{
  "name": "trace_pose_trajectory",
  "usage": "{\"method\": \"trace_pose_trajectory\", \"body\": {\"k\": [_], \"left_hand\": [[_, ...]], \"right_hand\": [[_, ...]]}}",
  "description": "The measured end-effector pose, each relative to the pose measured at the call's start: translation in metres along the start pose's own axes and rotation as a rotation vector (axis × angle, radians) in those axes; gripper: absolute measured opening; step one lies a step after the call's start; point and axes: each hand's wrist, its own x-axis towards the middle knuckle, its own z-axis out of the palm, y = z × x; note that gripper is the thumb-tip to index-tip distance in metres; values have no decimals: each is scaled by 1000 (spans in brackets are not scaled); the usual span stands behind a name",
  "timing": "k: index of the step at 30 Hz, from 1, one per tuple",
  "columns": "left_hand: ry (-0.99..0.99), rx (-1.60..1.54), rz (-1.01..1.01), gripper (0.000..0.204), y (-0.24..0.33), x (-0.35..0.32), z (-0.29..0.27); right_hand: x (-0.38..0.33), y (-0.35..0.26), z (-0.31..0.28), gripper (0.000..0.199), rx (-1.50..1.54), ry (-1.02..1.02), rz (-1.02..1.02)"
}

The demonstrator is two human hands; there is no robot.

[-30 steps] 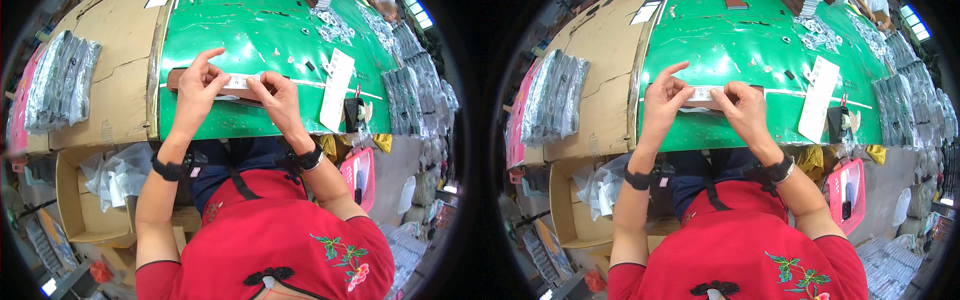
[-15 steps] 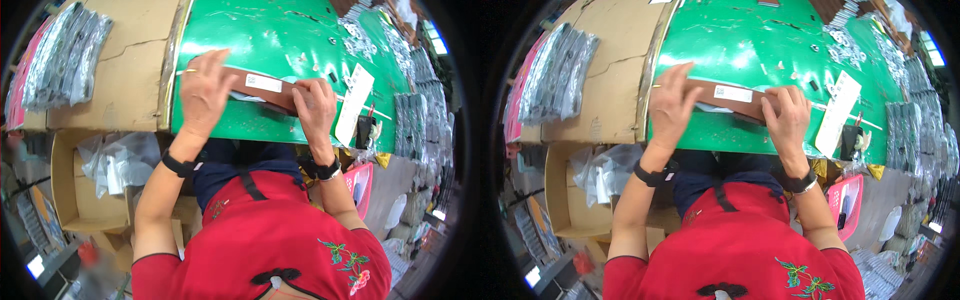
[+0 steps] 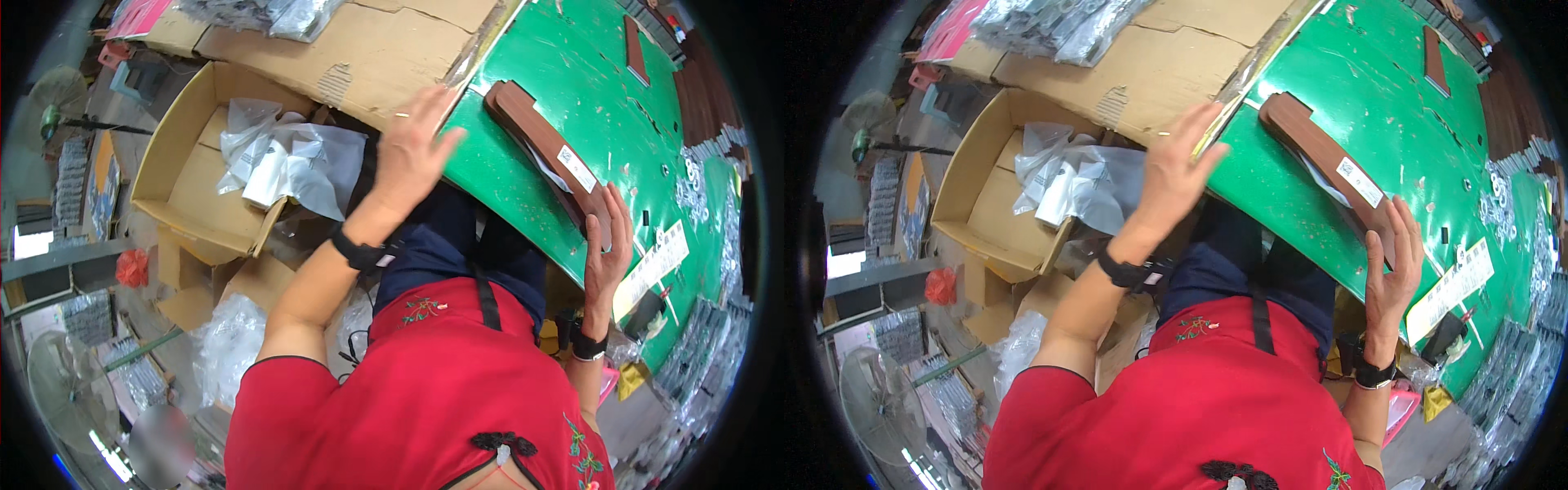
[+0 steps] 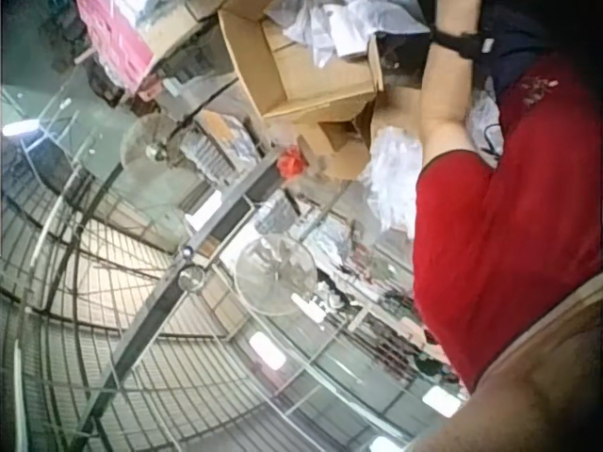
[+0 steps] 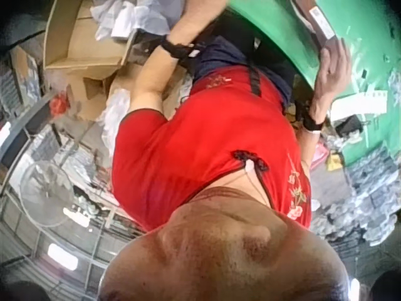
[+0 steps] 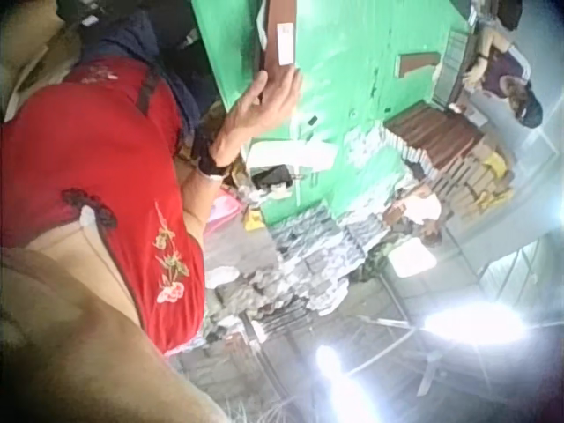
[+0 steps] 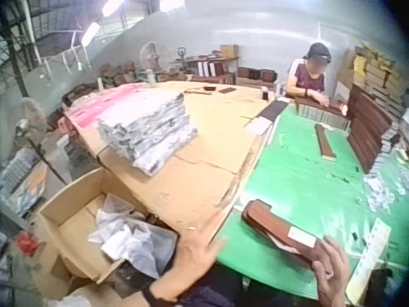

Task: Packaging wooden furniture components into plastic bags and sealing them with tape.

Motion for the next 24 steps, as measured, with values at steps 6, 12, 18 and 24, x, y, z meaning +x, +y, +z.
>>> {"method": "trace_pose_trajectory", "body": {"k": [6,12,18,24], "left_hand": [[131,-128,-422,25,-28,-54,-95],[266,221,-804,16,-3,-202,-157],[353,1158,-956,47,-36,-382,-288],[0,839,-1729,82,-25,-428,-318]], "right_hand": [[5,-27,22,21,389,-89,-4],[3,-50,55,18,557,-271,-90],[9,-72,63,17,593,-440,-233],[5,-71,64,18,598,-462,-292]]}}
